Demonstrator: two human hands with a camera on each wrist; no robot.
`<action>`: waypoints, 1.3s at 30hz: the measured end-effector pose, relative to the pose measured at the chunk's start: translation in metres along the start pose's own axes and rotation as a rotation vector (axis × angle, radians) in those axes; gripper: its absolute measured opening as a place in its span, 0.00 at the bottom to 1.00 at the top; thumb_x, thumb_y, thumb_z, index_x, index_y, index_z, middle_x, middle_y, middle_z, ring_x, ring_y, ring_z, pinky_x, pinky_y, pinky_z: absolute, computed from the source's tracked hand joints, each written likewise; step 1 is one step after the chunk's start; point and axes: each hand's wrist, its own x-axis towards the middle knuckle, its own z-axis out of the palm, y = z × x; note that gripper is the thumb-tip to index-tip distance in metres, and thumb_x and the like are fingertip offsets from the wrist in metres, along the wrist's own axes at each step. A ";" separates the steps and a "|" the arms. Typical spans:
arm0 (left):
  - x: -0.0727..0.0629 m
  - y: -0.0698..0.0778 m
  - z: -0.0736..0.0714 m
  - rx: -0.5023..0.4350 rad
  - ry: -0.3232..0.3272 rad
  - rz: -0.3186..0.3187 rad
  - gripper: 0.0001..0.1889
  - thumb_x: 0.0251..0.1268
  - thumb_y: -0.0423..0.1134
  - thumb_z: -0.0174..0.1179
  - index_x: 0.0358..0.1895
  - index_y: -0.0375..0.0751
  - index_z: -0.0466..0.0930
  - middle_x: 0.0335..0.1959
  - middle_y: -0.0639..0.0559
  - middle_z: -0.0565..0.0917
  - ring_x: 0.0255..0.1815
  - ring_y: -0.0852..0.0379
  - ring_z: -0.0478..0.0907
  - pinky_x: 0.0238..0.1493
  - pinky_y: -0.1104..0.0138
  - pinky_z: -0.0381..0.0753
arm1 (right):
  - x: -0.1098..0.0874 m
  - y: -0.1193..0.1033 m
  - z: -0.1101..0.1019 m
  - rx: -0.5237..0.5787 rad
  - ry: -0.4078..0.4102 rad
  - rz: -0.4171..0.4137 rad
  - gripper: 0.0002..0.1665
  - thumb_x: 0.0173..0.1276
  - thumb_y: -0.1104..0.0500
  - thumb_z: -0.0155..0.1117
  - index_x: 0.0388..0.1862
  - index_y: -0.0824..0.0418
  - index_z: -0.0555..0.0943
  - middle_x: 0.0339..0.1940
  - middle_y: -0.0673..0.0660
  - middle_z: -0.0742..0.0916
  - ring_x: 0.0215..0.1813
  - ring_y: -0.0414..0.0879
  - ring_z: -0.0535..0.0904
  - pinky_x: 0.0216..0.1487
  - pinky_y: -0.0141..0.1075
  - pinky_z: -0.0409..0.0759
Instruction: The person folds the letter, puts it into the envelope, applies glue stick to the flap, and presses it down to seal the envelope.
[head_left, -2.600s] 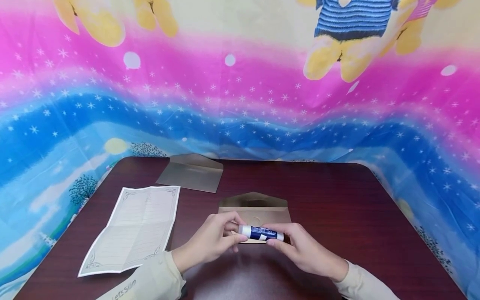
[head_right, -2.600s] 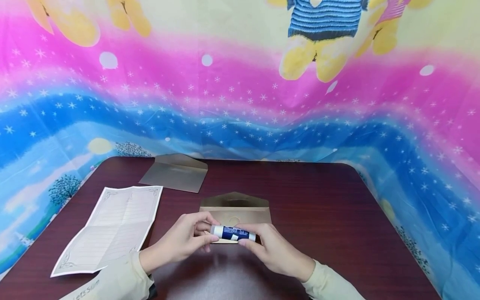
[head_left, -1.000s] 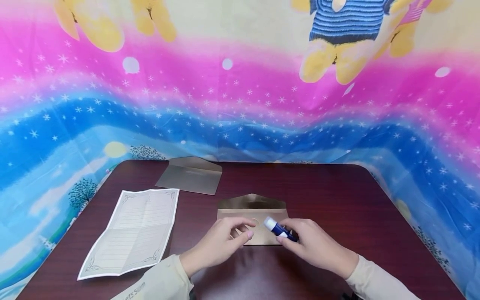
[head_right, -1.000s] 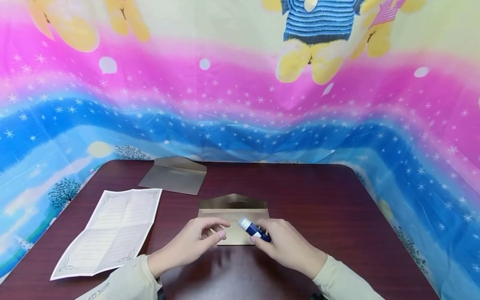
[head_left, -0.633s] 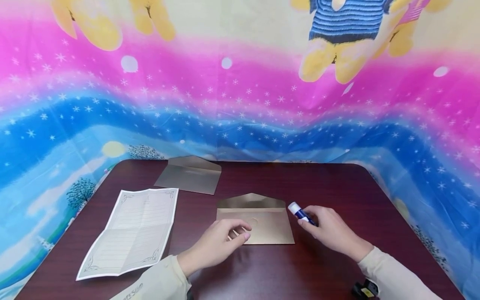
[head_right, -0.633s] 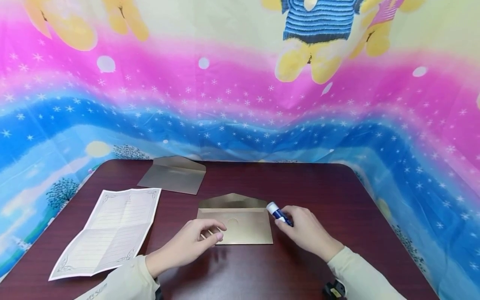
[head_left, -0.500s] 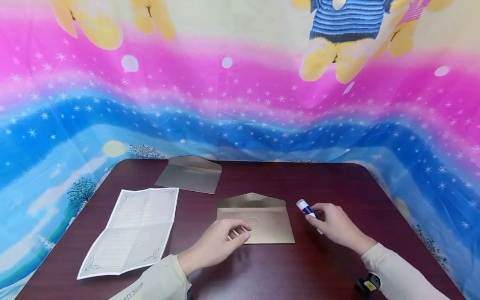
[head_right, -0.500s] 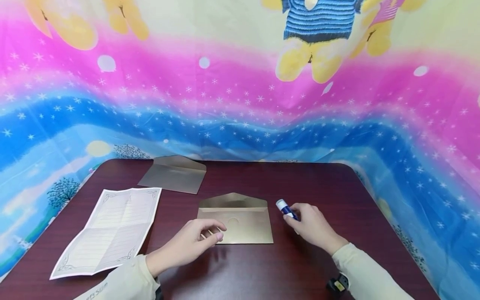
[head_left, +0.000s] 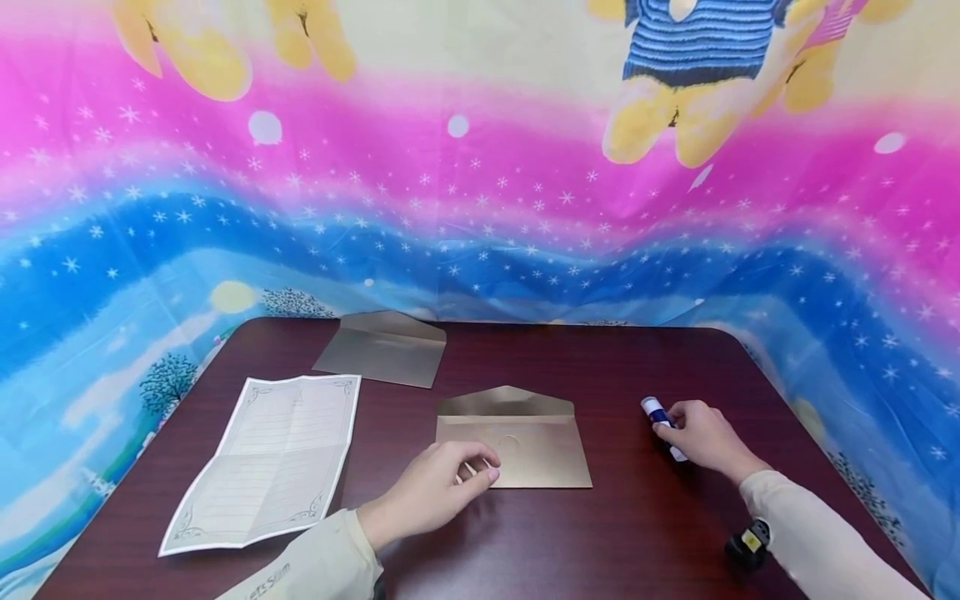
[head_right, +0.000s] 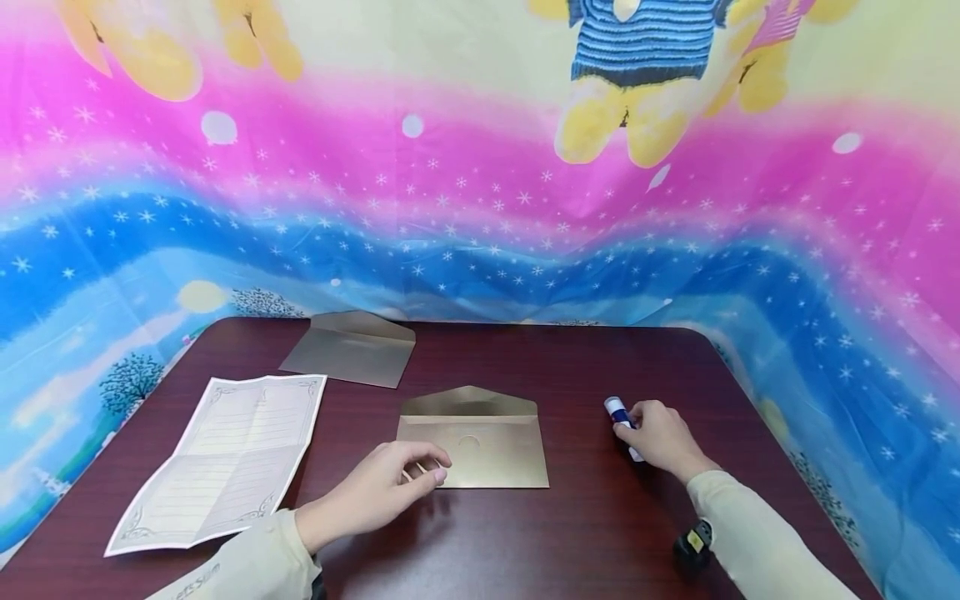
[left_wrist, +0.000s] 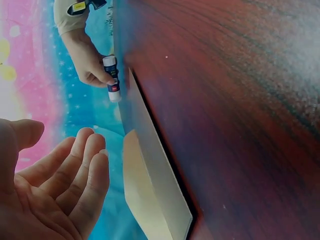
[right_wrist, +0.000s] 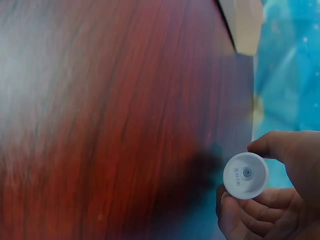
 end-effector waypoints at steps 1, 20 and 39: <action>0.000 0.000 0.000 0.003 -0.001 -0.001 0.12 0.73 0.47 0.58 0.46 0.45 0.86 0.34 0.61 0.87 0.30 0.72 0.78 0.36 0.74 0.76 | 0.001 0.003 0.000 -0.006 -0.001 0.006 0.21 0.70 0.56 0.65 0.49 0.75 0.81 0.33 0.59 0.86 0.28 0.45 0.77 0.28 0.38 0.77; -0.001 -0.001 0.004 -0.006 -0.022 -0.011 0.12 0.72 0.48 0.59 0.45 0.45 0.86 0.33 0.61 0.87 0.27 0.73 0.77 0.33 0.74 0.75 | 0.003 0.015 -0.003 -0.048 -0.002 0.050 0.24 0.69 0.51 0.68 0.47 0.72 0.77 0.30 0.58 0.83 0.28 0.46 0.75 0.28 0.37 0.76; -0.001 -0.002 0.001 0.007 -0.011 0.000 0.12 0.73 0.47 0.58 0.46 0.44 0.86 0.34 0.59 0.88 0.27 0.72 0.78 0.34 0.74 0.75 | 0.002 0.017 -0.009 -0.118 0.030 0.055 0.33 0.72 0.43 0.63 0.55 0.72 0.78 0.37 0.61 0.86 0.31 0.45 0.78 0.30 0.38 0.77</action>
